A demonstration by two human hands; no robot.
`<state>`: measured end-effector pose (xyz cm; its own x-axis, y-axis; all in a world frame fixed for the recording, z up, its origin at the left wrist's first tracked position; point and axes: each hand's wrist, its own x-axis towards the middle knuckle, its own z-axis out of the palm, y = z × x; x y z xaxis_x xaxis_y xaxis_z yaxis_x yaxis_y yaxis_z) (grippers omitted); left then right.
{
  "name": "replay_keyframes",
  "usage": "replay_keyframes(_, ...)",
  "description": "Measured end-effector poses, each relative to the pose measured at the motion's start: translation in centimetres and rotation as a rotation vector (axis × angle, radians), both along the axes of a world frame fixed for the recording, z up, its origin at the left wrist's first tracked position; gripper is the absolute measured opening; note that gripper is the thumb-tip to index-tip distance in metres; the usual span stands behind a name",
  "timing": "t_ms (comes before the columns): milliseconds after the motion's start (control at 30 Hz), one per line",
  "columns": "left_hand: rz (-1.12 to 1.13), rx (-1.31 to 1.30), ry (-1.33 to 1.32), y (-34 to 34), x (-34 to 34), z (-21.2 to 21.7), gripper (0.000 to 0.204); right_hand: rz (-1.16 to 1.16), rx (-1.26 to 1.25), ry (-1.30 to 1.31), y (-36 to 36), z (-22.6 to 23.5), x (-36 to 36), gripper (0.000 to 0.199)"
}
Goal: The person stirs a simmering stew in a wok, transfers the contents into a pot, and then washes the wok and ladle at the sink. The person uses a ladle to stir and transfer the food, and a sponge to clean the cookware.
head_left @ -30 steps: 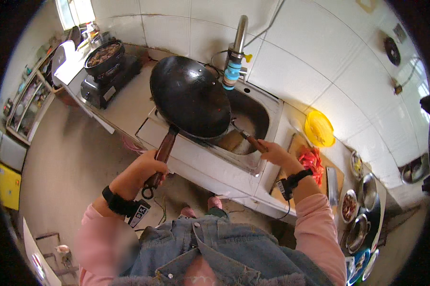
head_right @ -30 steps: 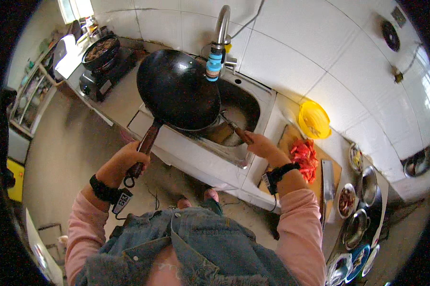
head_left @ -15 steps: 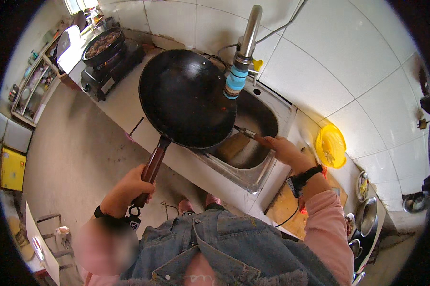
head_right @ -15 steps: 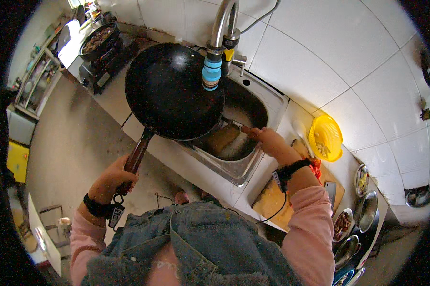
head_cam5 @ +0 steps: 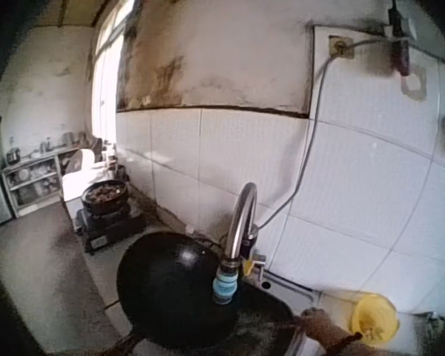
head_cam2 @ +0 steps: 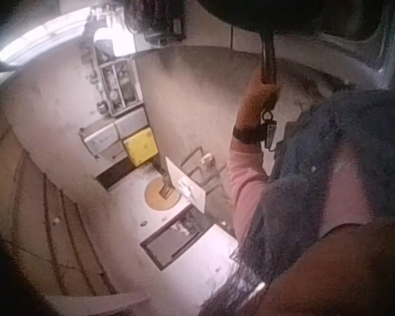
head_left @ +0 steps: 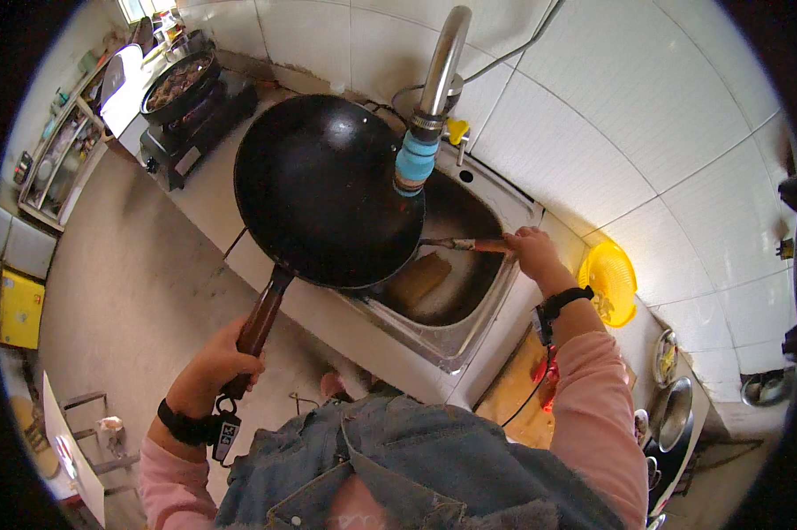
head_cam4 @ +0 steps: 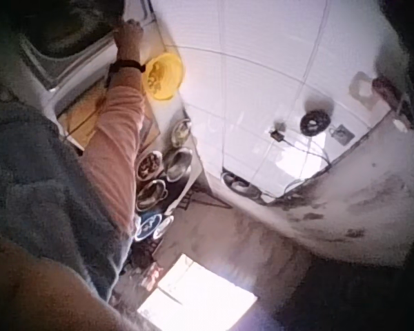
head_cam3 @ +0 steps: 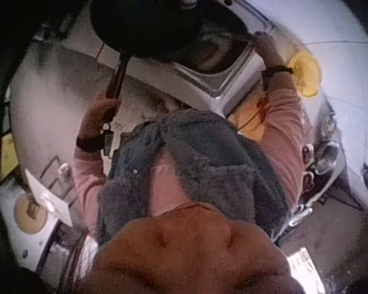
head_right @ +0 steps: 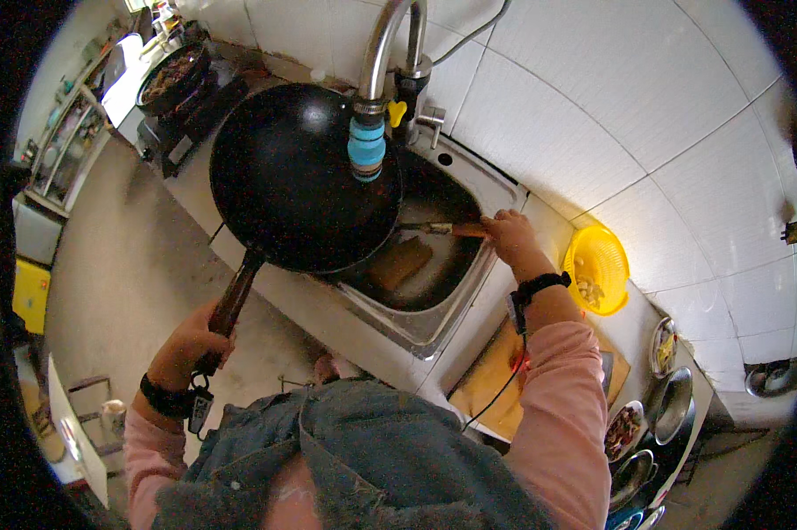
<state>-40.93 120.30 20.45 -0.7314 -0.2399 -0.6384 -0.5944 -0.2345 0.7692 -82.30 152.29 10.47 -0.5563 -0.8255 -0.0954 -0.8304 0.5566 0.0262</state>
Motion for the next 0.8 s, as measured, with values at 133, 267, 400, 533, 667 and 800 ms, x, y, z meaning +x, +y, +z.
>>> replay_keyframes(133,0.01,-0.02,-0.011,0.2,-0.1,0.1,0.037,-0.086,-0.36,-0.175,-3.9,0.8,-2.8,0.029)
replay_keyframes(267,0.038,0.022,-0.058,0.2,-0.3,0.5,0.036,-0.338,-0.548,-0.553,-10.4,1.3,-6.4,0.032)
replay_keyframes(400,0.041,0.024,-0.077,0.1,-0.3,0.9,0.036,-0.558,-0.533,-0.893,-14.7,1.1,-7.5,0.03)
replay_keyframes(533,0.062,0.012,-0.059,0.3,0.1,0.9,0.036,-0.692,-0.612,-1.245,-16.2,0.7,-7.1,0.02)
replay_keyframes(667,0.063,0.066,-0.098,0.1,0.1,0.5,0.038,-0.707,-0.595,-1.293,-16.4,0.7,-7.3,0.019)
replay_keyframes(800,0.015,0.023,-0.113,0.0,0.1,0.4,0.039,-0.658,-0.669,-1.364,-16.4,2.2,-7.4,0.018)
